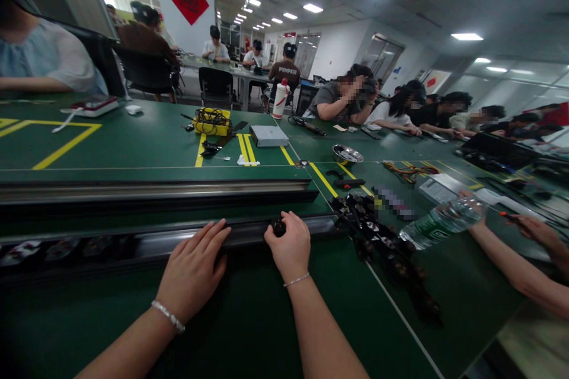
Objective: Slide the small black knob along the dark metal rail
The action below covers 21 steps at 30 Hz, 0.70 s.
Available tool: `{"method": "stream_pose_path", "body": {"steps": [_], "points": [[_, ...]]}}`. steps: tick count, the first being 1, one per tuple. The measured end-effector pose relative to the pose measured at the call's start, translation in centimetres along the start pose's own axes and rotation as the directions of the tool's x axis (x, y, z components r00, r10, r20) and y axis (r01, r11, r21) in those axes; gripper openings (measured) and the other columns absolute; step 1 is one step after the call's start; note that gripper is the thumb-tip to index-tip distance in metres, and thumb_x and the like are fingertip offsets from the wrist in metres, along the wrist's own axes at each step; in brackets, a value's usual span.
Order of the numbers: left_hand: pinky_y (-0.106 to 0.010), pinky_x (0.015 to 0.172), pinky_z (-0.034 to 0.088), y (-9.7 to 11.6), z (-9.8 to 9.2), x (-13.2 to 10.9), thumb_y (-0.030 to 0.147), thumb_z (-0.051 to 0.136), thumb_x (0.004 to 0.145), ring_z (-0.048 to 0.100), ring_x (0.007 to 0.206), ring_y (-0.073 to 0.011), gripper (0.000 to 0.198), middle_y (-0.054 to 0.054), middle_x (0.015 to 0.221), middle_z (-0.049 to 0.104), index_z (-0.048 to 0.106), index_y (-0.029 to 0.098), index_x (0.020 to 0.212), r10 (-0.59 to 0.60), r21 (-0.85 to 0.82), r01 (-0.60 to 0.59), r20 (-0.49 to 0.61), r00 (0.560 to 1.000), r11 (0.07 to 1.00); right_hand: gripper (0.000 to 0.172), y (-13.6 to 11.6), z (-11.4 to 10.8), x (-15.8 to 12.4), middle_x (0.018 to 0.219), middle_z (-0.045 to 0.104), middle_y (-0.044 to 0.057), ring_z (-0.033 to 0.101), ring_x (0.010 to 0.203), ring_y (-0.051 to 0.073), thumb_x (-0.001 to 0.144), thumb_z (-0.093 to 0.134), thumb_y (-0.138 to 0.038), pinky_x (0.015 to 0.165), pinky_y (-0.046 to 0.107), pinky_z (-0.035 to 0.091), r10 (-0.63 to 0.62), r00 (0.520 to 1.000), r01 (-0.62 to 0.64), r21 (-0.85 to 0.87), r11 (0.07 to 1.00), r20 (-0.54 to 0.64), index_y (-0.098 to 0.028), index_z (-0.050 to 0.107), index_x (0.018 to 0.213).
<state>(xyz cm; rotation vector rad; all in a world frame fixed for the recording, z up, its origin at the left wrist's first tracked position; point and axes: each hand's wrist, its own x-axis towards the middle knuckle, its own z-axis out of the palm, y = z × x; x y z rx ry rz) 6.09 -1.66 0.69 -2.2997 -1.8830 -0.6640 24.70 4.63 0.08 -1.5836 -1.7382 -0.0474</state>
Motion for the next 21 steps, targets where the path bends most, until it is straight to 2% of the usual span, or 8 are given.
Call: {"method": "stream_pose_path", "body": {"steps": [7, 12, 21], "points": [[-0.037, 0.095, 0.034, 0.01, -0.04, -0.01, 0.023, 0.040, 0.080, 0.037, 0.124, -0.0189, 0.042, 0.002, 0.135, 0.042, 0.045, 0.026, 0.121, -0.004, 0.004, 0.004, 0.012, 1.000, 1.000, 0.010, 0.07, 0.11, 0.00, 0.096, 0.064, 0.010, 0.055, 0.100, 0.024, 0.066, 0.056, -0.025, 0.090, 0.040, 0.041, 0.008, 1.000, -0.008, -0.003, 1.000, -0.006, -0.018, 0.056, 0.073], [-0.038, 0.094, 0.036, 0.03, -0.05, -0.03, 0.022, 0.041, 0.079, 0.038, 0.123, -0.0191, 0.042, 0.002, 0.134, 0.043, 0.046, 0.026, 0.121, -0.002, 0.012, 0.002, 0.011, 1.000, 1.000, 0.021, 0.35, 0.13, 0.03, 0.098, 0.063, 0.011, 0.056, 0.096, 0.023, 0.067, 0.054, -0.024, 0.089, 0.037, 0.042, 0.037, 0.999, -0.037, 0.003, 0.999, -0.020, -0.015, 0.058, 0.086], [-0.037, 0.094, 0.036, 0.01, -0.01, -0.01, 0.022, 0.040, 0.080, 0.037, 0.124, -0.0185, 0.041, 0.003, 0.135, 0.042, 0.047, 0.026, 0.120, -0.001, 0.026, 0.001, 0.019, 1.000, 1.000, 0.010, 0.53, -0.15, 0.03, 0.099, 0.063, 0.010, 0.054, 0.099, 0.024, 0.067, 0.055, -0.027, 0.090, 0.040, 0.038, 0.010, 1.000, -0.010, -0.052, 0.999, -0.001, -0.018, 0.054, 0.072]]}}
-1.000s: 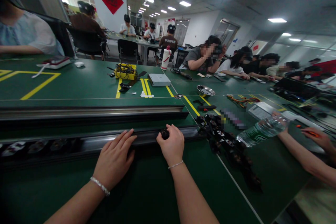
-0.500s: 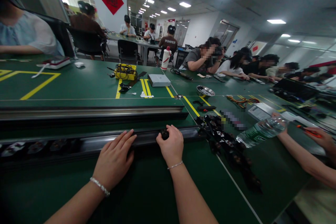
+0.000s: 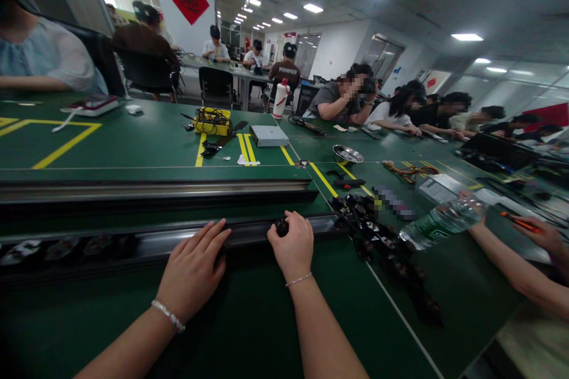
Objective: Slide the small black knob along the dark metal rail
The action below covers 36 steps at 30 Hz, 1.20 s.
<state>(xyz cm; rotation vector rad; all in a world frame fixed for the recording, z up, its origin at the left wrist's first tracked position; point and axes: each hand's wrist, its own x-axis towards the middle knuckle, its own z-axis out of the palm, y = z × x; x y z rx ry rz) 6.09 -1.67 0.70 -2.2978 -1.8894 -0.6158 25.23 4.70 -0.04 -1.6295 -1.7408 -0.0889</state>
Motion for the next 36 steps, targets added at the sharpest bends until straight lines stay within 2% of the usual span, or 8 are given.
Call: {"method": "stream_pose_path", "body": {"steps": [7, 14, 20, 26, 36], "points": [[-0.038, 0.094, 0.036, 0.00, 0.09, 0.02, 0.022, 0.041, 0.079, 0.037, 0.124, -0.0186, 0.043, 0.003, 0.135, 0.042, 0.045, 0.026, 0.122, -0.007, 0.000, 0.007, 0.002, 1.000, 1.000, 0.010, 0.16, -0.09, 0.07, 0.100, 0.063, 0.009, 0.052, 0.103, 0.025, 0.067, 0.056, -0.028, 0.091, 0.041, 0.036, -0.014, 1.000, 0.014, -0.016, 1.000, -0.002, -0.019, 0.053, 0.068], [-0.038, 0.094, 0.035, 0.01, 0.05, -0.04, 0.023, 0.042, 0.079, 0.037, 0.124, -0.0186, 0.044, 0.003, 0.135, 0.042, 0.044, 0.026, 0.123, -0.005, 0.002, 0.005, -0.006, 1.000, 1.000, 0.011, 0.02, 0.17, -0.09, 0.102, 0.064, 0.011, 0.053, 0.105, 0.025, 0.068, 0.054, -0.028, 0.098, 0.043, 0.029, -0.003, 1.000, 0.003, -0.028, 1.000, 0.001, -0.018, 0.055, 0.070], [-0.037, 0.095, 0.035, -0.02, 0.01, -0.07, 0.023, 0.041, 0.079, 0.037, 0.124, -0.0183, 0.043, 0.003, 0.135, 0.042, 0.045, 0.025, 0.122, 0.002, 0.002, -0.002, -0.005, 1.000, 1.000, 0.011, 0.03, 0.22, -0.06, 0.101, 0.064, 0.011, 0.054, 0.104, 0.024, 0.068, 0.054, -0.026, 0.098, 0.042, 0.031, -0.006, 1.000, 0.006, -0.020, 1.000, -0.008, -0.017, 0.057, 0.073], [-0.038, 0.094, 0.035, 0.01, 0.10, -0.06, 0.023, 0.041, 0.079, 0.037, 0.124, -0.0189, 0.042, 0.003, 0.135, 0.041, 0.046, 0.025, 0.121, -0.002, 0.002, 0.002, 0.001, 1.000, 1.000, 0.018, 0.19, 0.07, 0.09, 0.096, 0.064, 0.011, 0.056, 0.097, 0.023, 0.068, 0.053, -0.026, 0.090, 0.039, 0.039, 0.019, 0.999, -0.019, 0.006, 1.000, -0.033, -0.016, 0.059, 0.082], [-0.038, 0.095, 0.034, -0.10, 0.09, -0.09, 0.023, 0.040, 0.079, 0.036, 0.125, -0.0185, 0.043, 0.003, 0.136, 0.040, 0.045, 0.025, 0.122, -0.005, 0.000, 0.005, 0.002, 1.000, 1.000, 0.010, 0.34, -0.08, 0.09, 0.099, 0.063, 0.010, 0.053, 0.101, 0.025, 0.068, 0.053, -0.027, 0.091, 0.042, 0.036, -0.009, 1.000, 0.009, -0.024, 1.000, -0.027, -0.018, 0.054, 0.073]]}}
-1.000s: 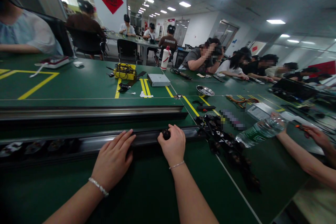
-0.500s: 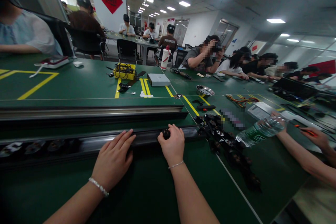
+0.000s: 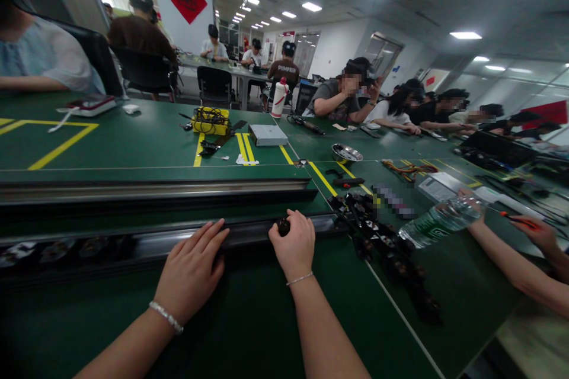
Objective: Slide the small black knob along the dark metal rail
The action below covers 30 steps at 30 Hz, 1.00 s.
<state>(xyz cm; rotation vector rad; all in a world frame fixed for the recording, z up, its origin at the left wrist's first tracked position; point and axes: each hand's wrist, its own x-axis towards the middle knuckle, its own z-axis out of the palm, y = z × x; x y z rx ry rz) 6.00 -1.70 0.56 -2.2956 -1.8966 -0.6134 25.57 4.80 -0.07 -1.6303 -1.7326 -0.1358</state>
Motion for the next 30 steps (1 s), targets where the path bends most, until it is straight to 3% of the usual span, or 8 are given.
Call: {"method": "stream_pose_path", "body": {"steps": [18, 22, 26, 30], "points": [[-0.038, 0.095, 0.035, 0.09, -0.19, 0.07, 0.021, 0.041, 0.079, 0.037, 0.124, -0.0192, 0.043, 0.001, 0.135, 0.042, 0.047, 0.025, 0.121, 0.006, -0.013, -0.006, -0.002, 1.000, 1.000, 0.010, 0.04, 0.06, -0.07, 0.102, 0.063, 0.010, 0.051, 0.106, 0.025, 0.069, 0.054, -0.028, 0.097, 0.044, 0.029, 0.037, 0.998, -0.037, -0.009, 0.999, 0.044, -0.019, 0.053, 0.070], [-0.038, 0.094, 0.036, 0.11, -0.19, 0.08, 0.021, 0.043, 0.078, 0.038, 0.123, -0.0199, 0.043, 0.001, 0.134, 0.043, 0.048, 0.025, 0.120, 0.007, -0.015, -0.007, -0.011, 1.000, 1.000, 0.018, 0.10, -0.25, -0.05, 0.106, 0.061, 0.011, 0.051, 0.105, 0.025, 0.069, 0.055, -0.032, 0.093, 0.042, 0.034, 0.052, 0.997, -0.052, -0.010, 0.999, 0.057, -0.017, 0.054, 0.079], [-0.038, 0.094, 0.036, 0.09, -0.10, 0.08, 0.021, 0.041, 0.079, 0.038, 0.123, -0.0196, 0.042, 0.001, 0.135, 0.042, 0.048, 0.025, 0.120, 0.006, -0.004, -0.006, -0.010, 1.000, 1.000, 0.036, 0.14, -0.50, 0.00, 0.111, 0.059, 0.011, 0.047, 0.111, 0.027, 0.070, 0.055, -0.039, 0.095, 0.046, 0.030, 0.049, 0.994, -0.044, -0.051, 0.998, 0.093, -0.017, 0.058, 0.098], [-0.039, 0.094, 0.036, 0.05, -0.02, 0.01, 0.021, 0.041, 0.079, 0.039, 0.123, -0.0197, 0.042, 0.001, 0.135, 0.043, 0.048, 0.025, 0.120, 0.012, 0.004, -0.011, -0.011, 1.000, 1.000, 0.035, 0.02, -0.65, 0.10, 0.114, 0.059, 0.007, 0.044, 0.114, 0.027, 0.074, 0.052, -0.040, 0.096, 0.048, 0.028, 0.037, 0.989, -0.028, -0.069, 0.997, 0.141, -0.020, 0.060, 0.101]]}}
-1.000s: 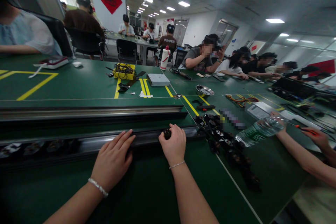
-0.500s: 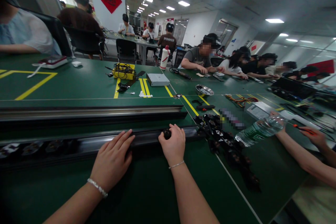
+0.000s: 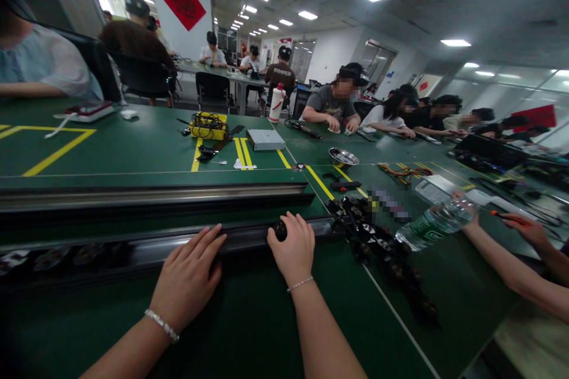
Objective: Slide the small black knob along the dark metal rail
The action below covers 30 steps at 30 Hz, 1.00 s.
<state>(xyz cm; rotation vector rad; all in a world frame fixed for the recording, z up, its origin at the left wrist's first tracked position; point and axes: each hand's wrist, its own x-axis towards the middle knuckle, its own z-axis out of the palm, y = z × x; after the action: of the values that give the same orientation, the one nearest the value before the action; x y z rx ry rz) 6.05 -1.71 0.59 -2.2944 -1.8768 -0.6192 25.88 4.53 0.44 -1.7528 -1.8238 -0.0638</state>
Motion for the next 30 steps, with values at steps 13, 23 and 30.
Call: {"method": "stream_pose_path", "body": {"steps": [13, 23, 30], "points": [[-0.038, 0.094, 0.037, -0.05, -0.01, 0.04, 0.021, 0.040, 0.079, 0.039, 0.123, -0.0189, 0.042, 0.003, 0.135, 0.042, 0.047, 0.025, 0.120, 0.003, 0.029, -0.003, 0.002, 1.000, 1.000, 0.033, -0.19, 0.26, 0.08, 0.113, 0.060, 0.006, 0.044, 0.116, 0.026, 0.073, 0.051, -0.036, 0.099, 0.049, 0.023, 0.028, 1.000, -0.028, 0.034, 0.999, -0.001, -0.021, 0.062, 0.101], [-0.038, 0.092, 0.038, -0.15, 0.08, -0.01, 0.020, 0.042, 0.078, 0.041, 0.121, -0.0202, 0.042, 0.000, 0.134, 0.043, 0.049, 0.025, 0.119, 0.023, 0.023, -0.023, -0.026, 0.999, 0.999, 0.032, -0.27, 0.49, 0.05, 0.112, 0.061, 0.007, 0.045, 0.114, 0.025, 0.072, 0.052, -0.034, 0.100, 0.048, 0.022, 0.043, 0.999, -0.042, 0.049, 0.998, -0.021, -0.020, 0.062, 0.099], [-0.038, 0.094, 0.037, -0.16, 0.15, -0.07, 0.022, 0.040, 0.079, 0.038, 0.124, -0.0189, 0.042, 0.003, 0.136, 0.040, 0.047, 0.025, 0.121, 0.013, 0.044, -0.013, 0.011, 1.000, 0.999, 0.032, -0.38, 0.43, 0.09, 0.112, 0.061, 0.007, 0.046, 0.114, 0.025, 0.072, 0.051, -0.033, 0.099, 0.047, 0.023, 0.056, 0.998, -0.054, 0.074, 0.996, -0.023, -0.019, 0.062, 0.098]]}}
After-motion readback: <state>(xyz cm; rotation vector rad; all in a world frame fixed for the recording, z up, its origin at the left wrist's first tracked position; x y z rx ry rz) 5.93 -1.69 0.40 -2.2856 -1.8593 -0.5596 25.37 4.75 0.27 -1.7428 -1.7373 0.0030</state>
